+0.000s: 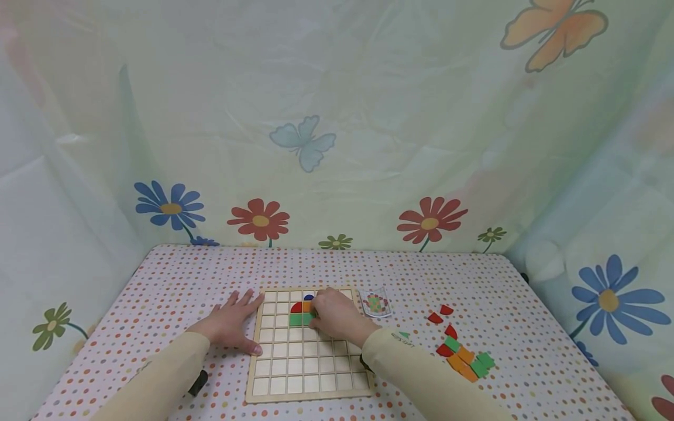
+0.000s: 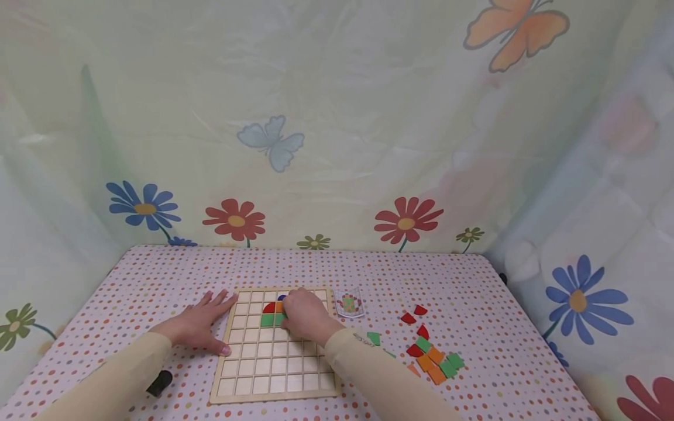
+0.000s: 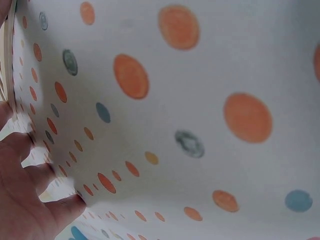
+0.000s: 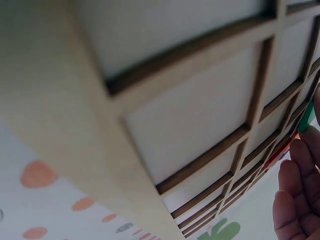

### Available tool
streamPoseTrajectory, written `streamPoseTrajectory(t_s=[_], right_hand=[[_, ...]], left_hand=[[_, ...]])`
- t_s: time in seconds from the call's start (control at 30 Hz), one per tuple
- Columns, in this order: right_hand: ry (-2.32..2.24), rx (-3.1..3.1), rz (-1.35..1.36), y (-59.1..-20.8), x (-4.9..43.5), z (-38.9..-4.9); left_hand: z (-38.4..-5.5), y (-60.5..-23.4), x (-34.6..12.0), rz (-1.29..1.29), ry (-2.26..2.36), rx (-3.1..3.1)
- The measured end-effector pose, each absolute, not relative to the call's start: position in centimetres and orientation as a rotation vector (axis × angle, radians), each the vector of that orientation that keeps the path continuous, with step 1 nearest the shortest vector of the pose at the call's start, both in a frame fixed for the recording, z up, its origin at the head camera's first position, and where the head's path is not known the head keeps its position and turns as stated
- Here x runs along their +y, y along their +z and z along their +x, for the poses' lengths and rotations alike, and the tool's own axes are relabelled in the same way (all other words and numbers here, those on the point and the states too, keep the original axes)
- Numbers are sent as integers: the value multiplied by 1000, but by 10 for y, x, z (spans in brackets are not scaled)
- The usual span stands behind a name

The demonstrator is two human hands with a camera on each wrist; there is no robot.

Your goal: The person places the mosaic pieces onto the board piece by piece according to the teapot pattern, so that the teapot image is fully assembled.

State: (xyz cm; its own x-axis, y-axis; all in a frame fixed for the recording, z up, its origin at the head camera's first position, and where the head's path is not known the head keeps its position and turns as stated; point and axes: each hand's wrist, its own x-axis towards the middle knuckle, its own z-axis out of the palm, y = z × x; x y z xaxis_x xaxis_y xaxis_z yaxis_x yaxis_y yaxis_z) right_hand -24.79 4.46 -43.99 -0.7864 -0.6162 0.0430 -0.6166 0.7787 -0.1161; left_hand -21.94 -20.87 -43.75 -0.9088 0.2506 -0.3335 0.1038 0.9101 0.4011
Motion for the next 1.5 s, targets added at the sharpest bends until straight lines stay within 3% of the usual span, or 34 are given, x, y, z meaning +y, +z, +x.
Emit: streamPoseTrajectory(t_s=[1.17,1.5], right_hand=[[186,-2961,934,-441,39,-246],[433,-3019,957,-428,51,-246]], left_hand=[[-219,-436,-208,264,529,2695],[-220,-440,-210,268,534,2696]])
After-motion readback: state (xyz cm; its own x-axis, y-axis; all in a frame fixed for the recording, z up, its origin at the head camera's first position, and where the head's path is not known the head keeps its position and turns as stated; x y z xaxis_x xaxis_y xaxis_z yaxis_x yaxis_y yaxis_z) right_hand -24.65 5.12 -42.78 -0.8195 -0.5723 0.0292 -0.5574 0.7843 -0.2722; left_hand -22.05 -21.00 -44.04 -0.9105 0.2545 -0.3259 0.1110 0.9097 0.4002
